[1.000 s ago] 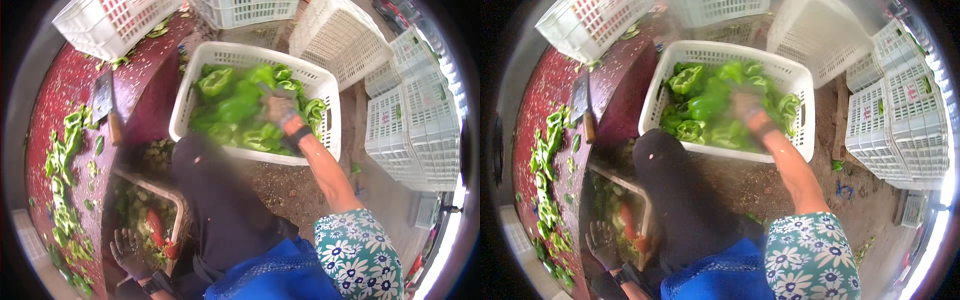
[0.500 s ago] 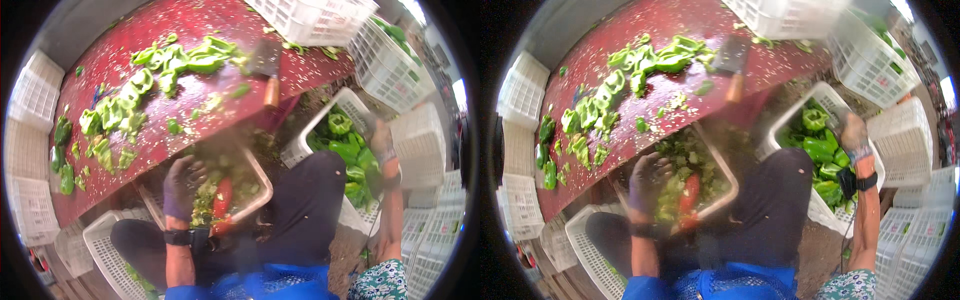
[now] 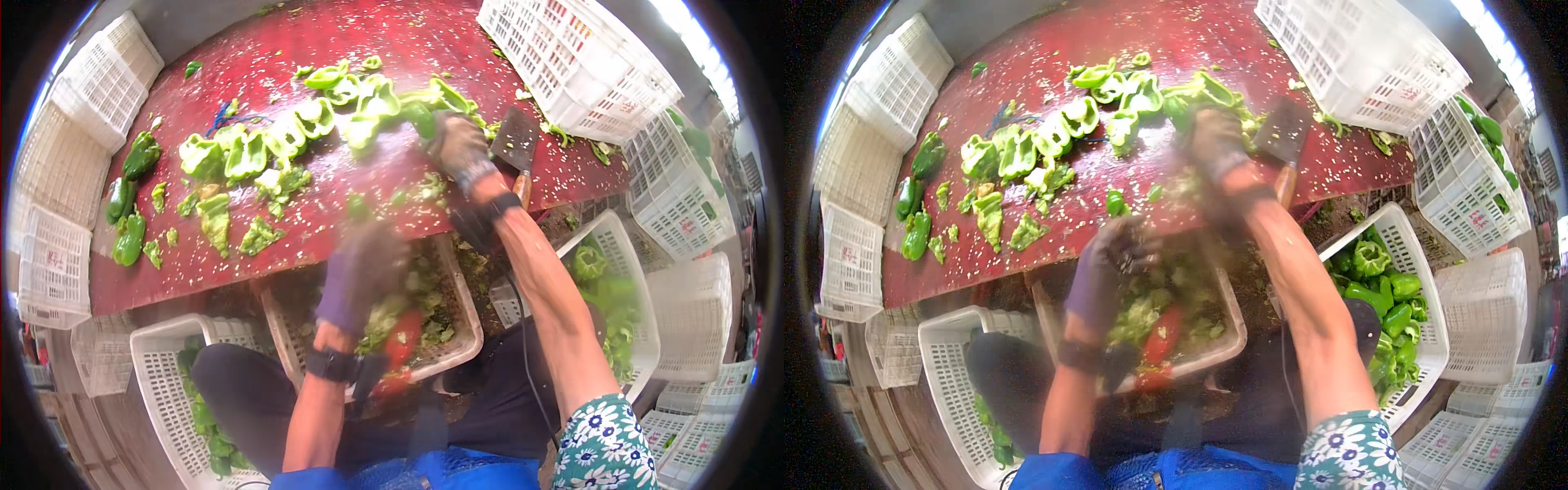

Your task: Cleaning and chopping green peppers at a processing table with a cleaver.

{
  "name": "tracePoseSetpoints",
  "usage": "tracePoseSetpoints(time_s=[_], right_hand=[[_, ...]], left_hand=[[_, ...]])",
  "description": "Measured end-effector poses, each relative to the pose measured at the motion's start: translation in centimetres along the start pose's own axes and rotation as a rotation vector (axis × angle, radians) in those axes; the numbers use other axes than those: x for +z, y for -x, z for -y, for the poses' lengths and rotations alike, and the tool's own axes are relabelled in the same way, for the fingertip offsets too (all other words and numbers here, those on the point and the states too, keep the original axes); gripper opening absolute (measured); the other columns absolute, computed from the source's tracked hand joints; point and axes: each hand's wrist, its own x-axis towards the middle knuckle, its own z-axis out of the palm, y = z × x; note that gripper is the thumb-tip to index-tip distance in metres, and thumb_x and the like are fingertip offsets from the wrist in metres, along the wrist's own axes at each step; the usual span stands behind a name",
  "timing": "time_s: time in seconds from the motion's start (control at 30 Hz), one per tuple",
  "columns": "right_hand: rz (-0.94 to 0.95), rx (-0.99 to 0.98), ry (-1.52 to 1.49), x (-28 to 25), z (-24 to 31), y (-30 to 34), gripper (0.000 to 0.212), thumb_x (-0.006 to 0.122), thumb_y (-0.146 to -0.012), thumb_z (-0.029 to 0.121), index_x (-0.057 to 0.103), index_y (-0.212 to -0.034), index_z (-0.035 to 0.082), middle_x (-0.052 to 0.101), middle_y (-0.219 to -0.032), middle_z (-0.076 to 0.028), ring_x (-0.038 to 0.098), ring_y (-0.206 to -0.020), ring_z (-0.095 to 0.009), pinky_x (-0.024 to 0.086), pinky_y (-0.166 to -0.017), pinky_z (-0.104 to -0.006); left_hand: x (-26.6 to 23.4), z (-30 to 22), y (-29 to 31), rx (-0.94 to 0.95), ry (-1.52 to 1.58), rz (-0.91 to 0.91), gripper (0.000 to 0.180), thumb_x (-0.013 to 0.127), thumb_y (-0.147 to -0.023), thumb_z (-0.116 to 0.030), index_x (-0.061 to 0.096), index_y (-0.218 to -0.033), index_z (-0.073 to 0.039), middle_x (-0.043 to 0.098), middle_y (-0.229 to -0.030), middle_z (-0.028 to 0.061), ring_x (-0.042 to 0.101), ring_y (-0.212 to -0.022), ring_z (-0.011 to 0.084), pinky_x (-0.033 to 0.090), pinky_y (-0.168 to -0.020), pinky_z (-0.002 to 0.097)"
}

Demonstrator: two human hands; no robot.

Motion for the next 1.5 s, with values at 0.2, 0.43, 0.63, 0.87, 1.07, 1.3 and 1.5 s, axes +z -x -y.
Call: tracePoseSetpoints(time_s=[0.2,0.43,0.63,0.87,1.07,1.3,1.5], right_hand=[[-0.308,-0.408,0.169,-3.7,5.4,10.4,0.03,0.046,-0.092,0.033,0.061,-0.097,0.007,0.048,-0.054,-0.003,0.044,-0.038,-0.015,0.032,-0.028,-0.0336],[0.12,-0.611,-0.529,-12.2,5.6,15.3,0.071,0.076,-0.077,0.024,0.047,-0.14,0.006,0.052,-0.135,-0.013,0.033,-0.134,-0.03,0.03,-0.112,-0.0367],[0.023,-0.593,-0.379,-12.4,9.7,18.4,0.046,0.052,-0.085,0.003,0.056,-0.131,0.006,0.059,-0.121,-0.012,0.054,-0.104,-0.029,0.046,-0.091,-0.0396],[-0.02,-0.52,-0.847,-10.6,12.6,19.9,0.043,0.06,-0.077,-0.001,0.064,-0.119,0.003,0.063,-0.106,-0.016,0.062,-0.09,-0.032,0.053,-0.073,-0.0375],[0.088,-0.41,-1.024,-9.2,13.2,19.9,0.033,0.063,-0.081,0.005,0.069,-0.113,0.006,0.067,-0.094,-0.012,0.065,-0.08,-0.026,0.054,-0.072,-0.034],[0.43,-0.012,-1.154,-9.8,13.4,19.7,0.023,0.065,-0.09,0.016,0.068,-0.107,0.001,0.064,-0.092,-0.006,0.058,-0.078,-0.013,0.048,-0.071,-0.0287],[0.585,0.195,-1.954,-8.8,10.5,19.7,0.056,0.073,-0.082,0.044,0.061,-0.117,0.003,0.064,-0.11,-0.011,0.064,-0.099,-0.019,0.054,-0.083,-0.0321]], left_hand=[[2.3,-4.7,-0.8,0.223,0.578,-0.064,0.027,0.053,-0.097,-0.017,0.053,-0.121,-0.006,0.059,-0.106,0.006,0.061,-0.097,0.0138,0.053,-0.08,0.0266],[-1.0,-4.5,2.5,0.107,0.557,-0.031,0.03,0.055,-0.096,-0.009,0.049,-0.125,-0.005,0.057,-0.106,0.0067,0.059,-0.098,0.0122,0.055,-0.073,0.0295],[-1.2,-4.8,6.3,-0.076,0.867,-0.086,0.038,0.056,-0.096,-0.038,0.061,-0.113,-0.004,0.067,-0.109,0.0096,0.063,-0.101,0.0225,0.05,-0.094,0.0369],[-2.8,-4.5,9.3,-0.079,0.858,0.045,0.039,0.06,-0.093,-0.041,0.061,-0.111,-0.006,0.067,-0.109,0.0108,0.065,-0.099,0.0213,0.053,-0.089,0.0332],[-3.2,-3.5,10.1,-0.103,0.783,-0.079,0.044,0.063,-0.09,-0.045,0.06,-0.112,-0.007,0.067,-0.108,0.0097,0.066,-0.096,0.0198,0.056,-0.083,0.0329],[-2.1,-3.2,10.5,0.074,0.62,-0.184,0.045,0.064,-0.09,-0.044,0.059,-0.116,-0.007,0.065,-0.107,0.0077,0.064,-0.097,0.0189,0.055,-0.086,0.0325],[-2.4,-3.6,10.4,0.05,0.857,-0.065,0.037,0.048,-0.098,-0.034,0.053,-0.12,-0.005,0.062,-0.107,0.0134,0.068,-0.086,0.0265,0.059,-0.068,0.037]])
